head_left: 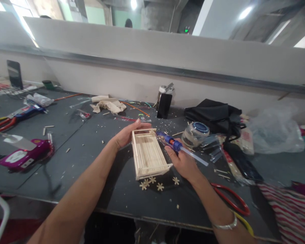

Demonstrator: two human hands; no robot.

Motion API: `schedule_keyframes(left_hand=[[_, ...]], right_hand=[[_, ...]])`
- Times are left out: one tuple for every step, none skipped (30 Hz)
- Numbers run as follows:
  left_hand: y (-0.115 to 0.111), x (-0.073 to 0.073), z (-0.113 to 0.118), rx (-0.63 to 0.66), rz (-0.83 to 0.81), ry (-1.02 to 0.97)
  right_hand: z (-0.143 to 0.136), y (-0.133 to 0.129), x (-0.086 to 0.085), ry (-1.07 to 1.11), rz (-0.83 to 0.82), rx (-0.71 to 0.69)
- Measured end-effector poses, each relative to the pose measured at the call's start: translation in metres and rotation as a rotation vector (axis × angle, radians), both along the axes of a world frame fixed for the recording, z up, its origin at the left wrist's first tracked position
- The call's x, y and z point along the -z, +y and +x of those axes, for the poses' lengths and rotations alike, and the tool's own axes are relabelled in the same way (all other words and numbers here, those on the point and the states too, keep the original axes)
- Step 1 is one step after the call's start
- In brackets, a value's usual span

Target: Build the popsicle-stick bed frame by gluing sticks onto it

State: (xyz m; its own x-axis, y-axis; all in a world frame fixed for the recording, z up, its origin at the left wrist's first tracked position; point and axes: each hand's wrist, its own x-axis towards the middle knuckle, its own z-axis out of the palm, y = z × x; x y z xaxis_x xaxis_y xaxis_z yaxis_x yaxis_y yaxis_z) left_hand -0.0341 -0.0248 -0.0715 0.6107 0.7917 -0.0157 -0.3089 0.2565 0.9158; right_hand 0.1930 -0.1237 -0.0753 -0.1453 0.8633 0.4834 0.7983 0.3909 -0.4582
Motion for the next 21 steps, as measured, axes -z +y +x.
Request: schedule_keyframes(left_hand=[[-0.0002,-0.0004,0.0003,0.002,0.001,-0.008],[-0.0003,-0.0007,0.0006,0.005,0.001,-0.014],[-0.0003,-0.0008,0.0007,0.008,0.001,-0.019],[-0.0002,-0.0008,0.0008,0.011,0.001,-0.022],[-0.0001,-0.0006,0.0009,0.013,0.002,-0.026],[0.0002,-0.0003,0.0008,0.015,0.002,-0.03],[0.0005,0.0,0.0008,0.017,0.003,-0.034],[0.0008,0.0005,0.0007,0.018,0.001,-0.037],[0.0012,0.0009,0.0006,0.019,-0.001,-0.04],[0.0015,0.0014,0.0005,0.022,-0.005,-0.043],[0.0018,0.0018,0.0004,0.026,-0.009,-0.046],[0.002,0.0022,0.0003,0.027,-0.013,-0.048],[0.0021,0.0024,0.0003,0.026,-0.016,-0.048],[0.0021,0.0026,0.0002,0.025,-0.017,-0.049],[0.0021,0.0026,0.0001,0.023,-0.016,-0.049],[0.0019,0.0026,0.0,0.021,-0.015,-0.048],[0.0017,0.0025,-0.0001,0.021,-0.014,-0.047],[0.0015,0.0023,-0.0002,0.022,-0.014,-0.045],[0.0013,0.0022,-0.0003,0.023,-0.015,-0.04],[0.0012,0.0022,-0.0004,0.022,-0.016,-0.034],[0.0012,0.0023,-0.0005,0.02,-0.017,-0.03]], right_hand=[[0.0001,0.0003,0.0006,0.004,0.001,0.0],[0.0002,0.0007,0.0012,0.008,0.004,-0.002],[0.0003,0.0011,0.0018,0.011,0.006,-0.004],[0.0003,0.0015,0.0022,0.013,0.009,-0.006],[0.0002,0.002,0.0027,0.013,0.014,-0.008],[0.0002,0.0024,0.003,0.012,0.019,-0.008],[0.0001,0.0028,0.0033,0.008,0.025,-0.006],[0.0,0.0032,0.0035,0.005,0.032,-0.006],[-0.0001,0.0035,0.0035,0.004,0.04,-0.006],[-0.0003,0.0037,0.0035,0.002,0.047,-0.006],[-0.0005,0.0039,0.0035,0.001,0.053,-0.007],[-0.0006,0.0041,0.0035,0.0,0.058,-0.008],[-0.0008,0.0041,0.0034,-0.003,0.065,-0.008],[-0.001,0.0041,0.0034,-0.006,0.071,-0.005],[-0.0012,0.004,0.0034,-0.008,0.078,-0.003],[-0.0014,0.0039,0.0034,-0.009,0.083,-0.003],[-0.0017,0.0038,0.0032,-0.007,0.086,-0.004],[-0.002,0.0037,0.003,-0.004,0.089,-0.006],[-0.0024,0.0036,0.0027,-0.003,0.091,-0.009],[-0.0028,0.0035,0.0024,-0.006,0.091,-0.012],[-0.0033,0.0034,0.002,-0.01,0.095,-0.011]])
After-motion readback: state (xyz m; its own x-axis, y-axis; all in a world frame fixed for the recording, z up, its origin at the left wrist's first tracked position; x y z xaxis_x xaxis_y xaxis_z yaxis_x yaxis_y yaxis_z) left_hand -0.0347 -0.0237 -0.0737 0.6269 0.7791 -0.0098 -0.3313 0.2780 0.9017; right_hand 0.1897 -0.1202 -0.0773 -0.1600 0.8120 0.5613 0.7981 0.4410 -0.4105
